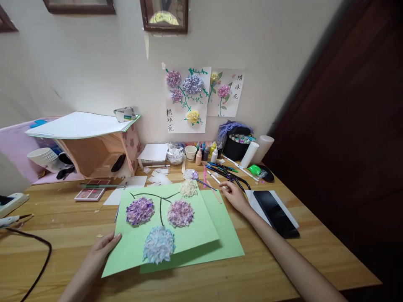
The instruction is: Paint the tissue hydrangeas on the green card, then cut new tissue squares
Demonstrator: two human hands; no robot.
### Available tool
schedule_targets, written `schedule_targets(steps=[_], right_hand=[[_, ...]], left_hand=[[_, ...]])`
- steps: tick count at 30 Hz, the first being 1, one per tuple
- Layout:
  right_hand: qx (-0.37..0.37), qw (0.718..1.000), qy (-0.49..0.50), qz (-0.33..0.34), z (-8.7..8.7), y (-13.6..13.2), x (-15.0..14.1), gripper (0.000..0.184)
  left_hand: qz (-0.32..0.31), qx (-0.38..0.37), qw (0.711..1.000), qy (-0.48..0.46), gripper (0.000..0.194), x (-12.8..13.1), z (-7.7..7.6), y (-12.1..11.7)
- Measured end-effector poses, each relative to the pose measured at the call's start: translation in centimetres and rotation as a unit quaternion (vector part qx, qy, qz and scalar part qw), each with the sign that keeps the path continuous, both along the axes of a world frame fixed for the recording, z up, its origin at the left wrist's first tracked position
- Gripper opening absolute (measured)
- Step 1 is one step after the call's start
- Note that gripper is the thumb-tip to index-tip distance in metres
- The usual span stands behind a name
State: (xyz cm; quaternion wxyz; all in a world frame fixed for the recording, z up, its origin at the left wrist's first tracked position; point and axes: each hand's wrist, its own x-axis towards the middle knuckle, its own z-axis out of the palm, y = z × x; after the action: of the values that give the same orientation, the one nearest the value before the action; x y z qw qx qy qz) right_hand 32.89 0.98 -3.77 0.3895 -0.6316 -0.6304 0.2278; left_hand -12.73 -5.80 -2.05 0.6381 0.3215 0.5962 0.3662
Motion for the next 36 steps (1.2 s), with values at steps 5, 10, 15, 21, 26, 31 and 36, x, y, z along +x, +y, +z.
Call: schedule_targets(steps=[5, 10, 15, 21, 26, 31, 36], right_hand=[[0.037, 0.993, -0.115, -0.014, 0.0, 0.1, 1.0, 0.023], [0.025, 0.975, -0.215, -0.058, -0.7, 1.7, 1.4, 0.018], [0.006, 0.958, -0.277, -0.076, -1.2, 3.2, 1.7, 0.013], [0.008, 0.953, -0.291, -0.090, -1.2, 3.8, 1.8, 0.012], [0.038, 0.958, -0.281, -0.044, -0.5, 4.0, 2.0, 0.015], [0.041, 0.958, -0.277, 0.059, -0.4, 4.5, 1.8, 0.010], [0.052, 0.961, -0.263, 0.059, -0.2, 5.1, 1.8, 0.012]], left_hand=[[-0.032, -0.027, 0.999, 0.005, 0.039, 1.7, -0.3, 0.0], [-0.063, -0.036, 0.997, -0.006, 0.036, 4.1, -0.2, 1.5], [-0.114, -0.029, 0.993, 0.004, 0.040, 5.8, -0.3, 2.8], [-0.129, -0.023, 0.989, 0.066, 0.049, 6.9, 1.2, 3.4], [-0.186, -0.014, 0.968, 0.165, 0.053, 5.8, 1.4, 3.3], [-0.179, 0.109, 0.885, 0.415, 0.049, 5.4, 2.5, 5.7], [-0.184, 0.226, 0.840, 0.459, 0.040, 9.6, 5.9, 9.9]])
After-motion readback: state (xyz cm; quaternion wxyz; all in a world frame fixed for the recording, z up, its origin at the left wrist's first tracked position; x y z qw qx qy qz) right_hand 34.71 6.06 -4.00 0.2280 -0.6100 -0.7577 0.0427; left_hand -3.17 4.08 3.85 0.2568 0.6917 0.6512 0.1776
